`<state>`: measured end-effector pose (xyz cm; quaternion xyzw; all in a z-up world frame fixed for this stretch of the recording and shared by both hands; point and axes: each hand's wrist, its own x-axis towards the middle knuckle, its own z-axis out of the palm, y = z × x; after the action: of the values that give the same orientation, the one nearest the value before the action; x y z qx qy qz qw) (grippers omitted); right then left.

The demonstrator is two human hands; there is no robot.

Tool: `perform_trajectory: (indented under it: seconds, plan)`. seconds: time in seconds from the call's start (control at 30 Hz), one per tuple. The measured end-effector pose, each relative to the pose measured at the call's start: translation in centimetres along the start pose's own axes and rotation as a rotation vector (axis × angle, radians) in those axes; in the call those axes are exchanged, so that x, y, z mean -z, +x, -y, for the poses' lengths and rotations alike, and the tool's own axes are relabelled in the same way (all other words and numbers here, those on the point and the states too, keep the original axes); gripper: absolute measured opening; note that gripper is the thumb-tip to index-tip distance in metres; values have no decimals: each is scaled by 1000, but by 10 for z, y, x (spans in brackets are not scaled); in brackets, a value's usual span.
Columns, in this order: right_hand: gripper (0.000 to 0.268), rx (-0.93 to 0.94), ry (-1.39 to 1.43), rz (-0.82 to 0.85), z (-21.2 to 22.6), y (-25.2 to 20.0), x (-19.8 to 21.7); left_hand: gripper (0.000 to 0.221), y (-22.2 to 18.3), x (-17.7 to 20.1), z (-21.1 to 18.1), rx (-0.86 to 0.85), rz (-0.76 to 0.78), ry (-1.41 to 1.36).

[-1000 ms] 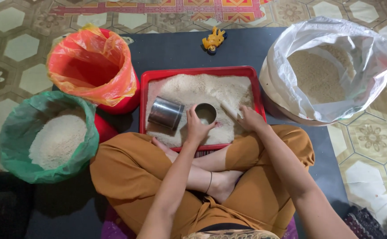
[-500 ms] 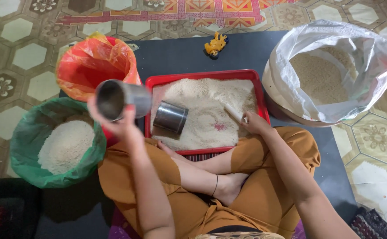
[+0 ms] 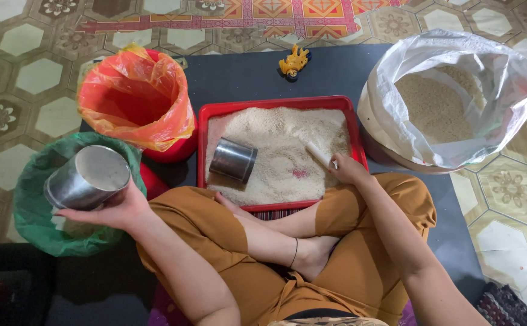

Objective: The person pours rice from metal cups into a bag and between cups, using a stick to reposition the cups within a red tray.

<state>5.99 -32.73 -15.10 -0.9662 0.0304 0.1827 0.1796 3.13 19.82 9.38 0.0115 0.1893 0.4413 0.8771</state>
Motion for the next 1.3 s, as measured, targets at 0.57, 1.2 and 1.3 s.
perform_trajectory:
  seconds: [0.57,1.2,1.3]
  plan:
    - [25,-18,70,-89,11,-3,3,105,24,19,-3,180,-47,-376]
    - [60,-31,-107,-147,-20,28,-18,57,-70,84,131,-21,1049,765]
    - [62,109,-79,-250,7,15,-2,74,-107,123,179,217,998,1391]
